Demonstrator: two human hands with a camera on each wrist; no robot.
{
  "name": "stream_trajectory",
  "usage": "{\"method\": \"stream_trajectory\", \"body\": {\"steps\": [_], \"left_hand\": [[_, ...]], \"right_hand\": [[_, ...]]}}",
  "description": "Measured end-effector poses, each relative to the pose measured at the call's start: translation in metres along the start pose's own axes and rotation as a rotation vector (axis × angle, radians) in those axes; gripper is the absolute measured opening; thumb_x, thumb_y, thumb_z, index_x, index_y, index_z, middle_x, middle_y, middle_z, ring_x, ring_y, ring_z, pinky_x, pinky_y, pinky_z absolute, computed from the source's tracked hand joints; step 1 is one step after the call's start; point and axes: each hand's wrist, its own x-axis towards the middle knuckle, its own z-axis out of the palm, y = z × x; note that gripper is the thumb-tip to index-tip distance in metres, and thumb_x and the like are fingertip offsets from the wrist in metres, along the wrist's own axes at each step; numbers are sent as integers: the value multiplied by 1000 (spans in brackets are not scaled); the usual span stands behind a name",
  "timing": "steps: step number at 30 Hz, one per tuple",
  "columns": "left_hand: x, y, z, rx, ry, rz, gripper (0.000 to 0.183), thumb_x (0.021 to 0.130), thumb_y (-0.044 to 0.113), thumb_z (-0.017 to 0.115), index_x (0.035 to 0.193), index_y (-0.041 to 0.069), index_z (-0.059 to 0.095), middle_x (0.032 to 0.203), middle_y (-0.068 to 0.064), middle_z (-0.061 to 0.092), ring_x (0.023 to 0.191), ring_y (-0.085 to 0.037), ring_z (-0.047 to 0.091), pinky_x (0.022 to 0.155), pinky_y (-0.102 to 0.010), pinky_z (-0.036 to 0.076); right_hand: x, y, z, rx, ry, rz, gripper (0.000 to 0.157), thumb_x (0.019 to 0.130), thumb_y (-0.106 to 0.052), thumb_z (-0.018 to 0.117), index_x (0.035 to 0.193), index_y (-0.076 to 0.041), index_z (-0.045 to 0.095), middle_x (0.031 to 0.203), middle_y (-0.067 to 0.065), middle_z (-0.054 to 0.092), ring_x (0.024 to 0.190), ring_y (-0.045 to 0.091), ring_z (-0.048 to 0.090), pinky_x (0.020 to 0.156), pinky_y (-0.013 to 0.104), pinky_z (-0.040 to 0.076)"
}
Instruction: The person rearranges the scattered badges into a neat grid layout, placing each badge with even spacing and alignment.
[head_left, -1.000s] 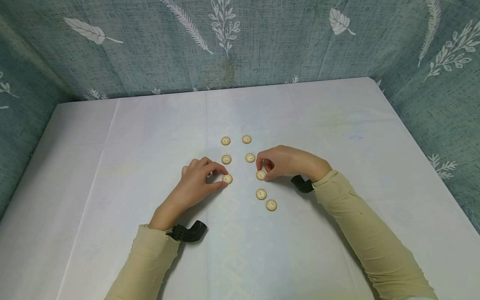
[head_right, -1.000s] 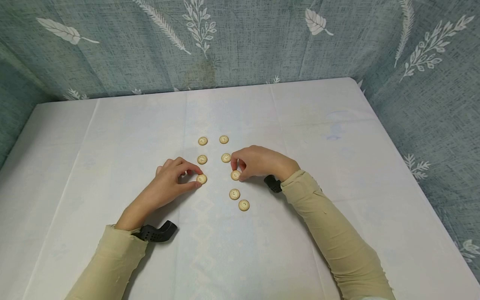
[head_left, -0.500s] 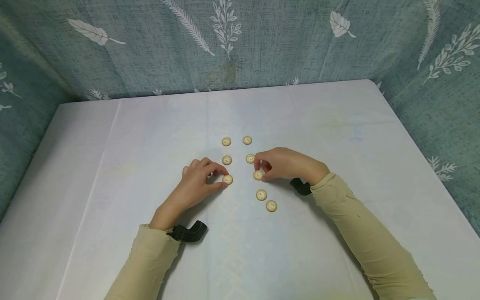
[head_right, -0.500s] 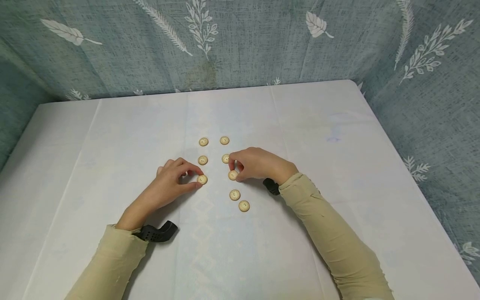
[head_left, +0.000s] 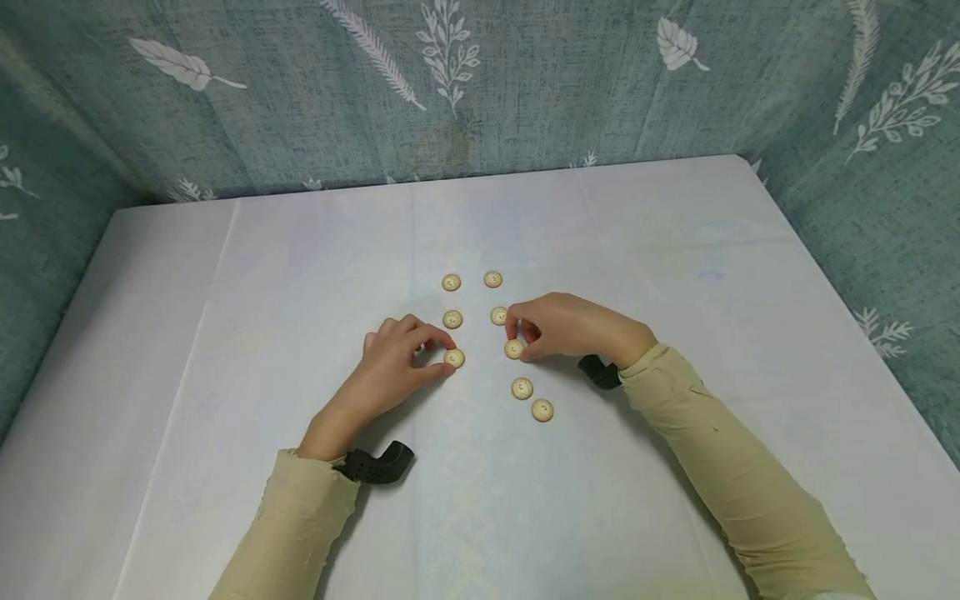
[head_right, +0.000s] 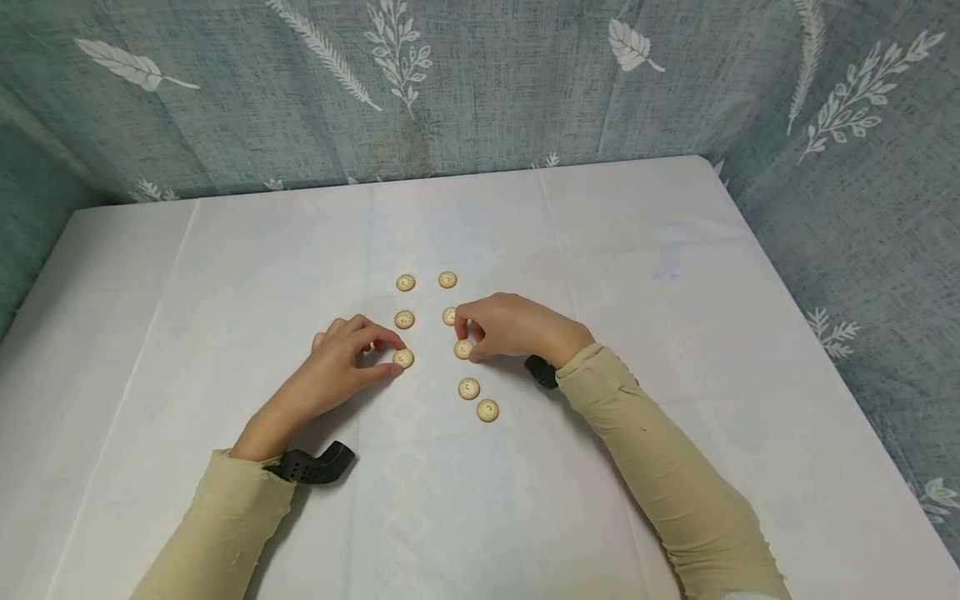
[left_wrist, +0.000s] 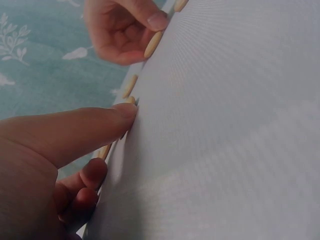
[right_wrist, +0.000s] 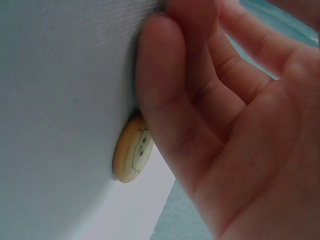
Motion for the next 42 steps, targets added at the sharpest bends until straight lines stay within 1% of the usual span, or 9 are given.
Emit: {"method": "stream_trajectory", "body": {"steps": [10, 19, 26, 42], "left_hand": [[-1, -1, 1, 0, 7, 7, 21, 75, 33, 71, 94, 27, 62, 85, 6, 47, 85, -17, 39, 70, -38, 21], [-1, 0, 1, -5, 14, 6, 20, 75, 33, 70, 93, 28, 62, 85, 7, 47, 85, -16, 39, 73, -39, 21], [-2, 0, 1, -2, 5, 0, 20, 76, 33, 70, 94, 27, 62, 85, 6, 47, 86, -17, 39, 72, -39, 21], [-1, 0, 2, 3, 4, 5, 20, 76, 32, 70, 94, 27, 63, 85, 5, 47, 83, -17, 38, 70, -38, 21]], "right_hand": [[2, -2, 4, -4, 13, -17, 19, 77, -22, 70, 90, -19, 56, 67, -4, 49, 63, 11, 46, 61, 27, 37], [3, -4, 5, -8, 16, -19, 20, 77, -23, 70, 91, -19, 56, 67, -5, 49, 63, 10, 46, 61, 26, 36], [6, -3, 7, -24, 14, -32, 20, 77, -25, 70, 91, -20, 55, 67, -5, 49, 62, 10, 46, 61, 26, 36], [7, -3, 10, -16, 14, -23, 21, 78, -25, 70, 92, -21, 55, 68, -5, 49, 63, 10, 46, 61, 26, 37]]}}
